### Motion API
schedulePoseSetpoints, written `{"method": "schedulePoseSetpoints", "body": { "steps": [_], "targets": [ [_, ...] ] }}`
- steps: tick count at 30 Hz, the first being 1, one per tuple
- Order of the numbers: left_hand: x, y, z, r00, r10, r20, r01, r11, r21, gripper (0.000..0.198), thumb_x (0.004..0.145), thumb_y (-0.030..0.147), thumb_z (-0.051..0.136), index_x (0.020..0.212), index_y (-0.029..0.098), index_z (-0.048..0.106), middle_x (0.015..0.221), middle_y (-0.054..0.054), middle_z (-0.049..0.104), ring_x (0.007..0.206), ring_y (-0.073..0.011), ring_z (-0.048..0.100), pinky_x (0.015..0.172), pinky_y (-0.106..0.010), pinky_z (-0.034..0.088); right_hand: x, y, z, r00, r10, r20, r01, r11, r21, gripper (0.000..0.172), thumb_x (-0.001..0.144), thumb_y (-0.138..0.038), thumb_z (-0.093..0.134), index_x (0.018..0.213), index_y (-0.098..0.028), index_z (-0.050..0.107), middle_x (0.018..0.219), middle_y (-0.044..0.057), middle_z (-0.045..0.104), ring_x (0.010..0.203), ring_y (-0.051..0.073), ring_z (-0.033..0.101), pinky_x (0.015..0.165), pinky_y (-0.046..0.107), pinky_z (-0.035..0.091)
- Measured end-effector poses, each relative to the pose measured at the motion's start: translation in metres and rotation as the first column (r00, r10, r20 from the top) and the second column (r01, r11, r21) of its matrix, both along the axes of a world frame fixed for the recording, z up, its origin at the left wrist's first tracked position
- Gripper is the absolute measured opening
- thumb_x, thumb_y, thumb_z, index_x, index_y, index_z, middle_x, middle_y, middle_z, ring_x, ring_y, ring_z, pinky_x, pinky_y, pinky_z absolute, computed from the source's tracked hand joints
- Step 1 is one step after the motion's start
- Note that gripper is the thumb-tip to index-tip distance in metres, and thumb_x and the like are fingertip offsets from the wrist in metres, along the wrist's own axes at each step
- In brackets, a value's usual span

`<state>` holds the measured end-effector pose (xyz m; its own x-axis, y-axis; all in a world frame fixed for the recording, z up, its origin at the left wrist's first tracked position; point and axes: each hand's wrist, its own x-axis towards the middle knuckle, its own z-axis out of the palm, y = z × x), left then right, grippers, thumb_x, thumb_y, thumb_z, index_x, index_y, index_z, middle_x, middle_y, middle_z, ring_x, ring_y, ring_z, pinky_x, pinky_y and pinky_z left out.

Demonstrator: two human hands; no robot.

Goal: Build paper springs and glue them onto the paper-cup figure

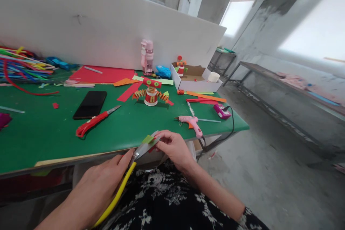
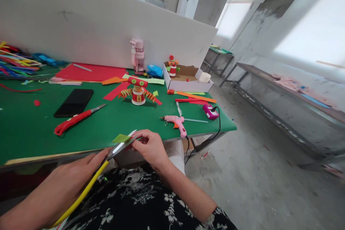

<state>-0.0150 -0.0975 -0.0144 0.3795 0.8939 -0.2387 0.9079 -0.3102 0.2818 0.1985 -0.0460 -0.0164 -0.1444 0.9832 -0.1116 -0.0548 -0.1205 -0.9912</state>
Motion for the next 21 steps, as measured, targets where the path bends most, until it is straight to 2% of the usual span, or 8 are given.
{"method": "schedulePoseSetpoints", "body": {
  "steps": [5, 10, 18, 21],
  "targets": [
    [0.001, 0.0, -0.004, 0.999, -0.033, -0.004, 0.034, 0.998, 0.058, 0.065, 0.085, 0.015, 0.035, 0.149, 0.028, 0.031, 0.127, -0.012, 0.063, 0.101, -0.0305, 0.069, 0.079, -0.041, 0.055, 0.0, 0.0, 0.001, 0.999, -0.001, -0.038, 0.0, 1.0, -0.013, 0.01, 0.063, -0.017, 0.064, 0.069, -0.019, 0.07, 0.081, -0.002, 0.068, 0.061, 0.009, 0.058, 0.061, 0.022, 0.051],
    [0.002, -0.001, -0.008, 0.999, -0.021, -0.046, 0.025, 0.997, 0.078, 0.067, 0.083, 0.01, 0.032, 0.148, 0.026, 0.033, 0.126, -0.013, 0.063, 0.099, -0.0297, 0.069, 0.078, -0.041, 0.056, 0.001, 0.0, 0.001, 1.0, -0.002, -0.001, 0.002, 1.0, -0.031, 0.013, 0.062, -0.016, 0.061, 0.071, -0.02, 0.07, 0.08, -0.003, 0.069, 0.057, 0.009, 0.058, 0.061, 0.023, 0.051],
    [-0.002, -0.002, -0.016, 0.999, -0.041, -0.012, 0.042, 0.994, 0.096, 0.067, 0.082, 0.01, 0.034, 0.147, 0.022, 0.034, 0.128, -0.013, 0.062, 0.103, -0.0294, 0.068, 0.081, -0.04, 0.055, 0.001, -0.001, 0.003, 1.0, 0.026, -0.002, -0.026, 0.998, -0.053, 0.005, 0.063, -0.02, 0.063, 0.066, -0.019, 0.067, 0.079, -0.002, 0.068, 0.055, 0.009, 0.056, 0.062, 0.025, 0.051],
    [-0.001, -0.003, -0.015, 1.0, -0.023, 0.016, 0.022, 0.998, 0.06, 0.066, 0.082, 0.013, 0.038, 0.147, 0.024, 0.035, 0.131, -0.013, 0.061, 0.104, -0.0292, 0.067, 0.083, -0.039, 0.054, 0.001, -0.001, 0.006, 1.0, 0.026, -0.013, -0.027, 0.998, -0.062, 0.005, 0.063, -0.019, 0.063, 0.065, -0.019, 0.067, 0.077, -0.003, 0.067, 0.054, 0.008, 0.055, 0.061, 0.023, 0.049]
  ]
}}
